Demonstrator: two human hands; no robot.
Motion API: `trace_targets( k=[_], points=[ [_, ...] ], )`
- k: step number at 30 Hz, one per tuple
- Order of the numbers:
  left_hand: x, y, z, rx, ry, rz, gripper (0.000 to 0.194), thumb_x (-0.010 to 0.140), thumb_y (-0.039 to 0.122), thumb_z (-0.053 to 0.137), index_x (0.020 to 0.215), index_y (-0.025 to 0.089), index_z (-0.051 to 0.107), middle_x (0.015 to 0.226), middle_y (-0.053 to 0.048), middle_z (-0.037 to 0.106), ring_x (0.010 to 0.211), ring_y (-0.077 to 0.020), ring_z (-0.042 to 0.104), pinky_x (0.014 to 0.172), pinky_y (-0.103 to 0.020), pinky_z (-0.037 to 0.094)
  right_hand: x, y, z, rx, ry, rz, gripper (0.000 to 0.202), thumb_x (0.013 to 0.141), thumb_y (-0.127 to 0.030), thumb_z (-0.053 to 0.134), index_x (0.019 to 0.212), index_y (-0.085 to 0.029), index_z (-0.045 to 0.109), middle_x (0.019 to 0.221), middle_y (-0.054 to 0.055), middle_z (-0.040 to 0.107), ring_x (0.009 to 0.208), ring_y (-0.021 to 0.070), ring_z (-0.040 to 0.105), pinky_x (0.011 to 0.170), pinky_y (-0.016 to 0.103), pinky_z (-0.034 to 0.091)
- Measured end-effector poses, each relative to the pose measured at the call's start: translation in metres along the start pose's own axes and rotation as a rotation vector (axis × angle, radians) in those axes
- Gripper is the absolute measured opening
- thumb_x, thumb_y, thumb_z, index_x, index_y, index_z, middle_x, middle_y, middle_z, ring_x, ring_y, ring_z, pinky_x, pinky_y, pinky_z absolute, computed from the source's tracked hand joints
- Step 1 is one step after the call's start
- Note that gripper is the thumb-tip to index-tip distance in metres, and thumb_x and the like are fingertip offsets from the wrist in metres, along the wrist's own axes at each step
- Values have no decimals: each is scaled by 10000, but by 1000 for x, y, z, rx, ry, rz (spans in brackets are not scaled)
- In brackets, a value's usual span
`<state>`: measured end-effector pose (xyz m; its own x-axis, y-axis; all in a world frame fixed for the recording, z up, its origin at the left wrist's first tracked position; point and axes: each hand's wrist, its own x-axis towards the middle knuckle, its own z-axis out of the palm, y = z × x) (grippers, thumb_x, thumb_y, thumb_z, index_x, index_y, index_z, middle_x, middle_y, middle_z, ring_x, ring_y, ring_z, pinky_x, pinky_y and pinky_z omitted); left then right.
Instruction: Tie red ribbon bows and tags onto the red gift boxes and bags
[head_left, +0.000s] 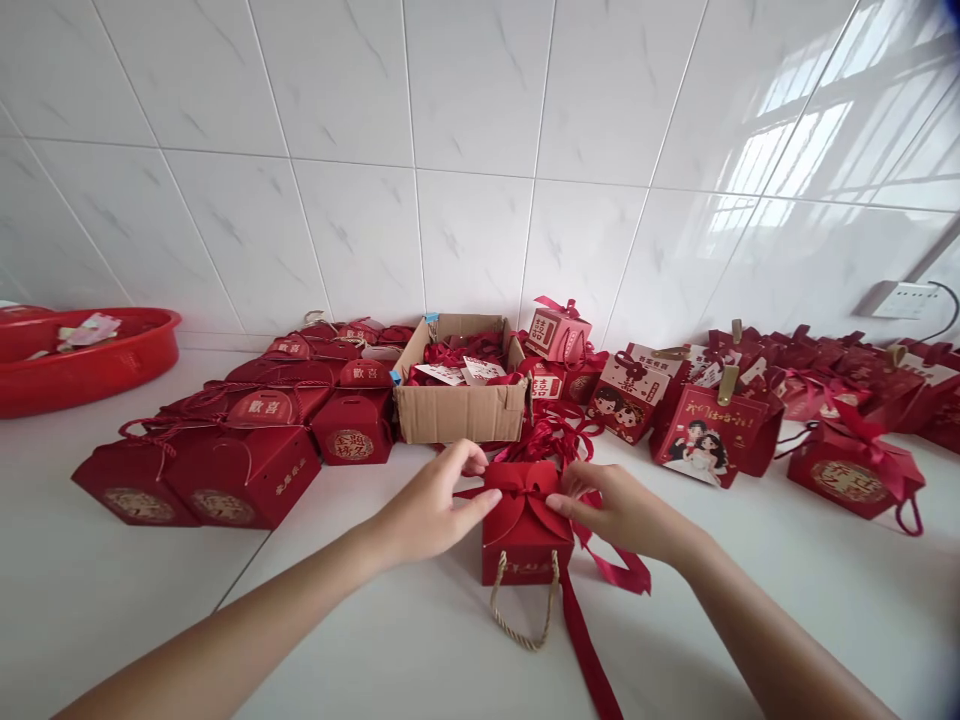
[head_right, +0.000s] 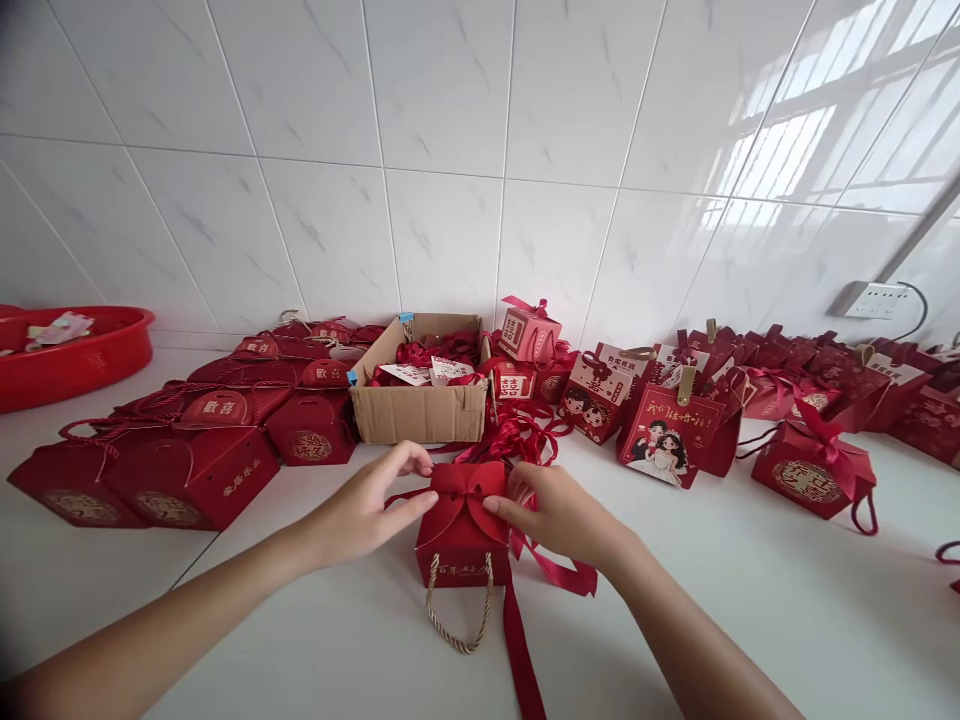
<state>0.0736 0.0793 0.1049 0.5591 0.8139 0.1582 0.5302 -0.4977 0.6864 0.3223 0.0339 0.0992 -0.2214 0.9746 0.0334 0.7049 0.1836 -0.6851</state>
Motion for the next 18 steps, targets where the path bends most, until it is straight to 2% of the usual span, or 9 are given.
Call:
trace_targets(
  k=[3, 6, 8, 10, 13, 16, 18],
  points=[
    [7, -6, 16, -108, 20, -4, 255, 814, 367, 591, 959, 223, 438, 1031, -58, 560, 992, -212, 552, 907, -374, 455, 12, 10, 17, 300, -165, 87, 488, 813, -627, 577, 635, -176, 524, 569, -8, 573, 503, 107, 497, 482, 238, 349],
    [8, -16, 22, -287, -27, -68, 293, 805, 417, 612, 912, 219, 425, 935, -25, 548, 884, -188, 546, 796, -327, 467, 14, 25, 27, 541, -253, 123, 544, 804, -650, 572, 552, -175, 490, 453, -31, 483, 406, 79, 418, 432, 231, 286],
    [9, -23, 22, -388, -107, -106, 313, 812, 485, 598, 846, 205, 463, 835, -2, 531, 784, -164, 526, 705, -282, 445, 13, 31, 29, 604, -232, 99, 559, 815, -632, 576, 511, -190, 419, 420, -55, 402, 390, 62, 338, 424, 236, 229],
    [10, -28, 20, -421, -150, -122, 396, 820, 541, 569, 679, 192, 448, 676, 26, 441, 648, -129, 447, 609, -248, 382, 12, 35, 26, 658, -225, 54, 567, 815, -590, 610, 501, -201, 342, 430, -75, 324, 406, 54, 275, 432, 242, 184],
    [9, -32, 16, -410, -146, -137, 559, 812, 569, 560, 530, 194, 258, 562, 51, 237, 537, -101, 265, 514, -248, 243, 14, 41, 19, 692, -273, -1, 591, 800, -524, 667, 496, -206, 274, 460, -87, 249, 432, 47, 194, 440, 250, 131],
    [8, -34, 14, -416, -144, -154, 581, 810, 559, 563, 537, 194, 204, 562, 53, 199, 523, -99, 199, 500, -260, 174, 14, 45, 13, 689, -317, -17, 572, 821, -505, 651, 500, -204, 286, 468, -86, 249, 435, 47, 173, 438, 251, 114],
    [7, -34, 14, -423, -134, -163, 569, 813, 546, 563, 538, 193, 212, 561, 53, 211, 520, -97, 201, 500, -258, 171, 12, 46, 11, 688, -325, -25, 507, 851, -510, 611, 520, -193, 393, 450, -82, 283, 417, 52, 200, 430, 250, 133]
  ],
)
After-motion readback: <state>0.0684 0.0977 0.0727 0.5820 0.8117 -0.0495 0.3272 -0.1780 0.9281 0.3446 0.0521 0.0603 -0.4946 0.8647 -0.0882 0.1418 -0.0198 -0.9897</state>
